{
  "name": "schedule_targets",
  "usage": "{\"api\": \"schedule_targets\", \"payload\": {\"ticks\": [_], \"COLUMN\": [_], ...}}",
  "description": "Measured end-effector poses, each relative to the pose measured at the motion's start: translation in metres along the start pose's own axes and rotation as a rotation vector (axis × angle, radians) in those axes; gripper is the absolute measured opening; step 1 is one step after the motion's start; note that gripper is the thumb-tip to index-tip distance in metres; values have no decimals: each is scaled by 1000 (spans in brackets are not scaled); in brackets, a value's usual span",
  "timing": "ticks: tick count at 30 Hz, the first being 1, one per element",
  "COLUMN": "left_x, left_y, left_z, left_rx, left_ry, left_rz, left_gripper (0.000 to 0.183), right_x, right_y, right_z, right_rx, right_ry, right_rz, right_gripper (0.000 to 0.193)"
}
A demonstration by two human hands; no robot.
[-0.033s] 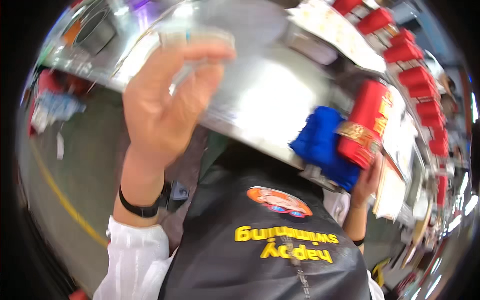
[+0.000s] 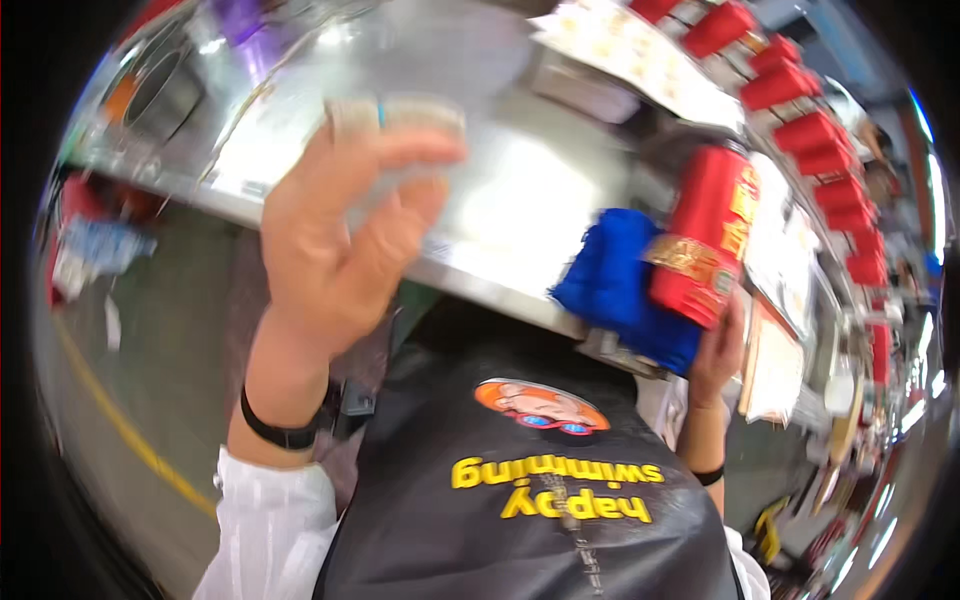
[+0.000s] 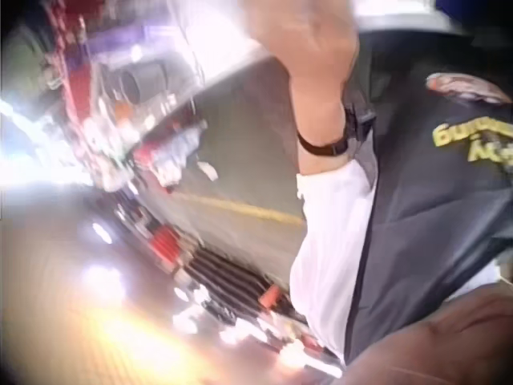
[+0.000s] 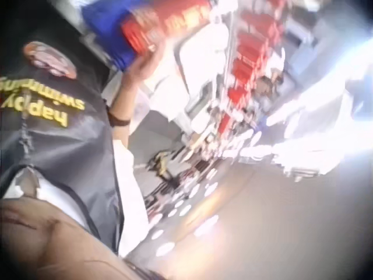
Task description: Applying and smoothing labels onto red liquor bottles on an assembly line.
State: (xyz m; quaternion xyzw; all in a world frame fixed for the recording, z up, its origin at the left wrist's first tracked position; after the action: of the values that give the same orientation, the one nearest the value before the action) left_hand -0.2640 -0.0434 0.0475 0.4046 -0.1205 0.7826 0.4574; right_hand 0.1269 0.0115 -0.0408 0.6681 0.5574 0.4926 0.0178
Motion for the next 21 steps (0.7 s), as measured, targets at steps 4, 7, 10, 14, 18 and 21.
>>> {"api": "schedule_targets", "payload": {"ticks": [4, 7, 10, 14, 18, 21], "left_x": [-23, -36, -39, -43, -47, -49], "left_y": [-82, -123, -144, -167, -178, -181], "left_z": [23, 33, 44, 52, 56, 57], "left_rx": [-34, -76, -48, -3, 23, 51], "left_ry": [-132, -183, -238, -283, -305, -316], "left_rz": [-253, -303, -327, -386, -421, -440], "left_gripper": [31, 41, 52, 60, 58, 58], "right_x": [19, 31, 35, 34, 36, 36], "right_y": [1, 16, 16, 9, 8, 8], "right_z": [-31, -56, -68, -65, -68, -70], "right_rx": [128, 54, 85, 116, 118, 92], "right_ry": [-6, 109, 122, 151, 204, 222], "right_rz": [-32, -92, -134, -195, -203, -226], "right_gripper": [42, 43, 52, 56, 55, 56]}}
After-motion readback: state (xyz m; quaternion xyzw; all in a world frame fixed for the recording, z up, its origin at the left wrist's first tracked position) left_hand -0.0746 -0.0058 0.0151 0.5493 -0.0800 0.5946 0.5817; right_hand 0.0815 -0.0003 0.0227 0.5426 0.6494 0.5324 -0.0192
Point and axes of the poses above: each hand's wrist, its own x-axis towards the middle knuckle, its own y-axis out of the back of the hand, z = x × y, the point moved 8 cm from there along x, towards the middle knuckle, and after that the axes turned 10 degrees about z, right-handed, at the moved point
